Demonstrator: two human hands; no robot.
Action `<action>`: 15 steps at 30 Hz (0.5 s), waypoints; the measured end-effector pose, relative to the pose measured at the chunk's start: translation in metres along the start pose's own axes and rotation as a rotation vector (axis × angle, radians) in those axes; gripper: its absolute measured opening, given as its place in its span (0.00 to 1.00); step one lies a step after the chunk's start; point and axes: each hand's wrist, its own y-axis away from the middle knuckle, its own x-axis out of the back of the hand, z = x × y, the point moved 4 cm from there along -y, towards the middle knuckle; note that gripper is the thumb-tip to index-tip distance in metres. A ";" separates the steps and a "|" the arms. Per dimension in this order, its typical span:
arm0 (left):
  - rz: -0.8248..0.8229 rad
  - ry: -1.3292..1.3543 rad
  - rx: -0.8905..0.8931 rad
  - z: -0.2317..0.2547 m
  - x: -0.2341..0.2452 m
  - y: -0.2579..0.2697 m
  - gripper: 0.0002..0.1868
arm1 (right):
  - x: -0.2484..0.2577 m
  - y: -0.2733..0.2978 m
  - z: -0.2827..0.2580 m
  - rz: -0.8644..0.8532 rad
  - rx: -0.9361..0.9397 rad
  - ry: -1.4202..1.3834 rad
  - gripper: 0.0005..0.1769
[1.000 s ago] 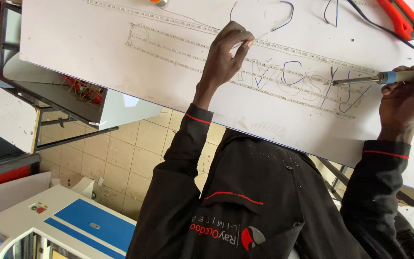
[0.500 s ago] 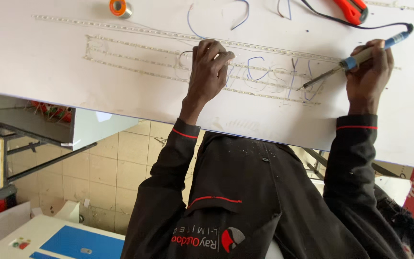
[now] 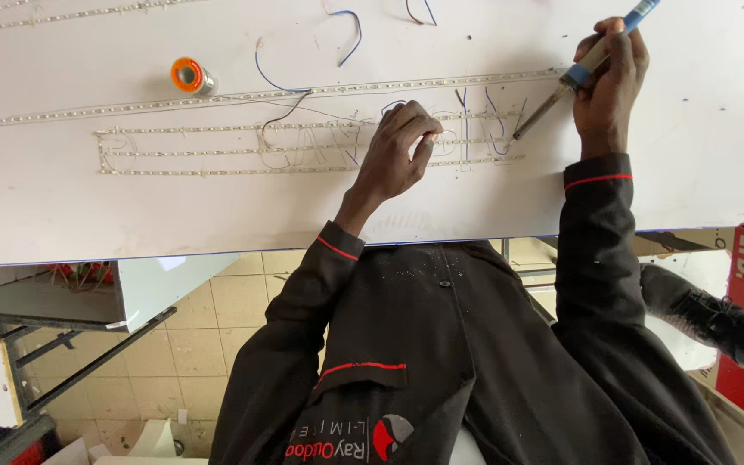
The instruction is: The person solders wires to LED strip segments laid out on a white board. They use a soldering iron and solder wire to attach blue and brown wires to the contact points on the strips, moving along the strips to complete multiple connections.
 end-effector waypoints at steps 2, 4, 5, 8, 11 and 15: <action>-0.038 0.019 0.008 -0.007 -0.018 -0.003 0.07 | -0.002 -0.007 0.006 -0.002 0.005 -0.032 0.12; -0.070 0.032 0.014 -0.011 -0.031 -0.007 0.07 | -0.006 -0.009 0.004 -0.010 0.013 -0.067 0.12; -0.082 0.024 0.013 -0.012 -0.035 -0.009 0.07 | -0.010 -0.007 -0.001 -0.040 0.034 -0.029 0.14; -0.103 0.021 -0.005 -0.016 -0.046 -0.015 0.07 | -0.012 -0.008 -0.003 -0.056 0.042 0.000 0.17; -0.123 0.017 -0.030 -0.016 -0.058 -0.021 0.07 | -0.012 -0.008 -0.002 -0.050 0.025 0.001 0.18; -0.158 -0.007 -0.082 -0.019 -0.076 -0.024 0.08 | -0.014 -0.009 0.001 -0.058 0.039 -0.018 0.19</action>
